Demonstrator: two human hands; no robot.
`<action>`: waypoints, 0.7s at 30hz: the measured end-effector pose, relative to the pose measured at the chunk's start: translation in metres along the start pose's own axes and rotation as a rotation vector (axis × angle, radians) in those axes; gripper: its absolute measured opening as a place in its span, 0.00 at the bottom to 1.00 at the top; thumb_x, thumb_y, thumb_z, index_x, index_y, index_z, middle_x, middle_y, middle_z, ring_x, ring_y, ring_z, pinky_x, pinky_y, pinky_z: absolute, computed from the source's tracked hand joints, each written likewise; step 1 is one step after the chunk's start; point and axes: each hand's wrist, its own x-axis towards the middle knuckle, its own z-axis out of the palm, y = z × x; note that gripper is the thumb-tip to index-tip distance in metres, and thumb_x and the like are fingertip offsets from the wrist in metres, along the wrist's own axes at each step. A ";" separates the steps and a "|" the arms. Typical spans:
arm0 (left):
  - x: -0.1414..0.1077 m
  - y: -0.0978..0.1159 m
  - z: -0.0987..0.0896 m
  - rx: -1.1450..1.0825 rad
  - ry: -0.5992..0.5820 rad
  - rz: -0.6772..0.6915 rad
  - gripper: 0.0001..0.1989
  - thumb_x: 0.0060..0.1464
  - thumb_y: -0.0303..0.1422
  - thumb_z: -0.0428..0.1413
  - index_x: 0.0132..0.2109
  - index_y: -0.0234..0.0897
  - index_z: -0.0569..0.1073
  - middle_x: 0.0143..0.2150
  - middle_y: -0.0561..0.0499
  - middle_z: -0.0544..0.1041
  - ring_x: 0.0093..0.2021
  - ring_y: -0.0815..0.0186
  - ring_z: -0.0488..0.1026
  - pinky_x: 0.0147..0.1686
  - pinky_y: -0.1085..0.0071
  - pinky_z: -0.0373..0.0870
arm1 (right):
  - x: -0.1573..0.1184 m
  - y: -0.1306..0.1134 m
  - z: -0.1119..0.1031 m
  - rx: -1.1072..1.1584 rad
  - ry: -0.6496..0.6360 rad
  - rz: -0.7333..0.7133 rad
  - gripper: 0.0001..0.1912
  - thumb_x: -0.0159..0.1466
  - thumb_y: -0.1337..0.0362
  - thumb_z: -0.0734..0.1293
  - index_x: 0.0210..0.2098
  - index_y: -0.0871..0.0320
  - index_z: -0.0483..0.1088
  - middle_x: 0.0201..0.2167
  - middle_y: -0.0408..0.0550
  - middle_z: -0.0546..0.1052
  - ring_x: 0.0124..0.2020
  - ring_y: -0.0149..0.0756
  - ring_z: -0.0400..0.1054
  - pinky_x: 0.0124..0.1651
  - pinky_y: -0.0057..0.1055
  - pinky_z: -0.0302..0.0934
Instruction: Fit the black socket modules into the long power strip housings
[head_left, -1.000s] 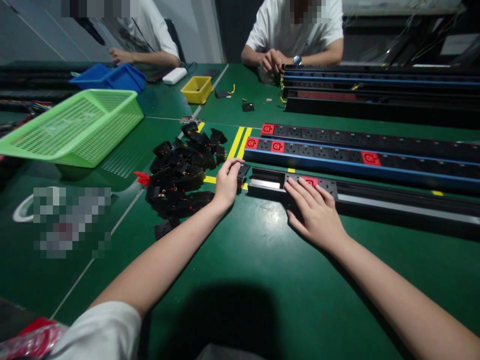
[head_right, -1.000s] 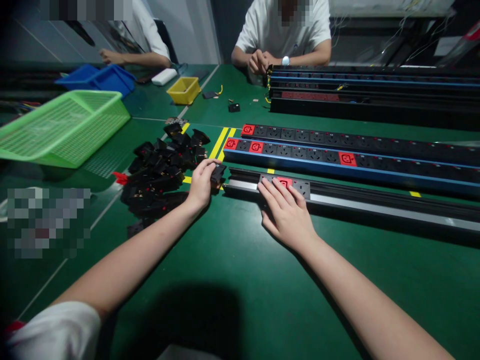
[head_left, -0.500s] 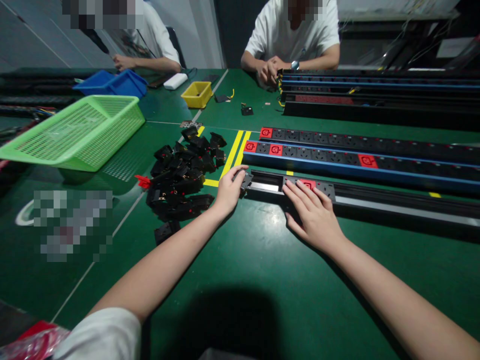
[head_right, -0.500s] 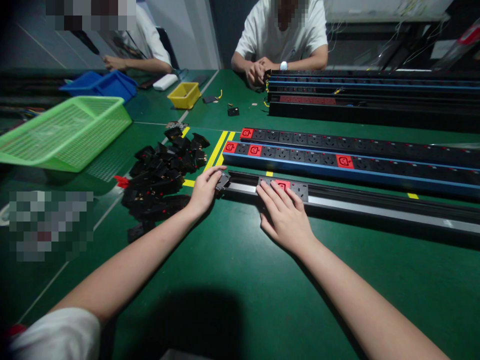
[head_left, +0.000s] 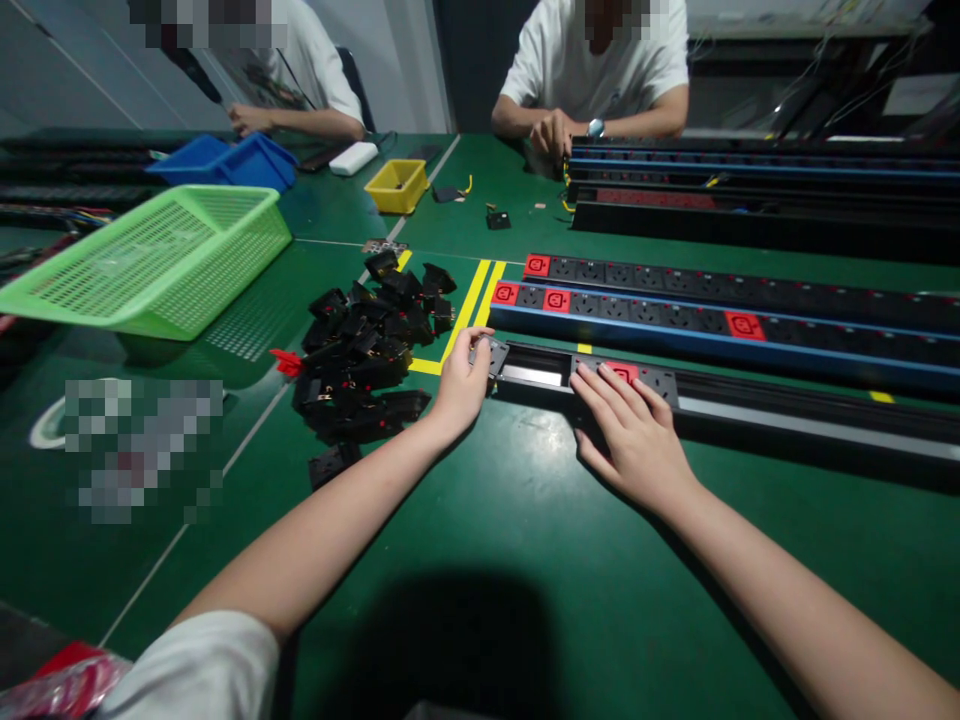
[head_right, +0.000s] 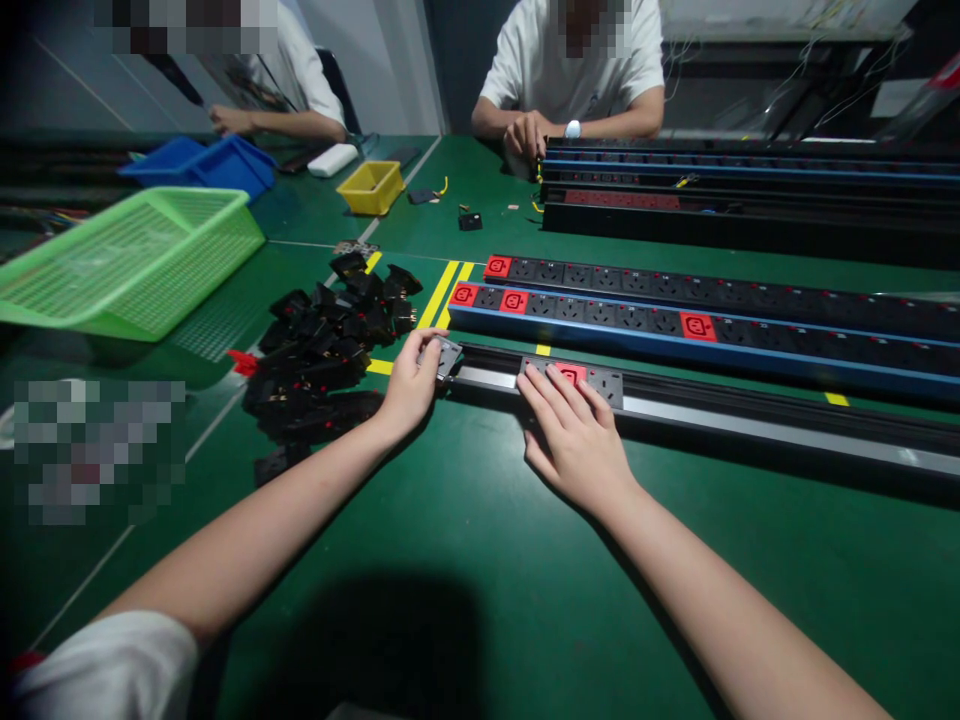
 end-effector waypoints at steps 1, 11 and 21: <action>0.000 0.000 0.000 0.019 0.006 0.006 0.12 0.64 0.39 0.47 0.48 0.40 0.70 0.46 0.47 0.75 0.47 0.63 0.72 0.50 0.65 0.67 | 0.000 0.000 0.000 0.001 0.001 -0.001 0.37 0.65 0.60 0.64 0.71 0.52 0.48 0.70 0.44 0.54 0.70 0.41 0.49 0.70 0.43 0.38; -0.002 0.002 -0.001 0.077 0.010 -0.014 0.13 0.66 0.38 0.43 0.49 0.39 0.68 0.43 0.48 0.76 0.42 0.64 0.73 0.43 0.68 0.67 | 0.000 0.000 -0.001 -0.012 -0.001 -0.001 0.38 0.66 0.60 0.64 0.72 0.50 0.45 0.70 0.44 0.55 0.70 0.42 0.50 0.69 0.44 0.39; -0.003 0.005 0.000 0.195 -0.098 0.029 0.19 0.67 0.38 0.40 0.56 0.37 0.68 0.51 0.44 0.76 0.50 0.60 0.72 0.53 0.62 0.66 | 0.000 0.000 0.000 -0.003 0.000 -0.006 0.38 0.66 0.60 0.63 0.71 0.51 0.46 0.70 0.45 0.55 0.70 0.43 0.50 0.70 0.44 0.38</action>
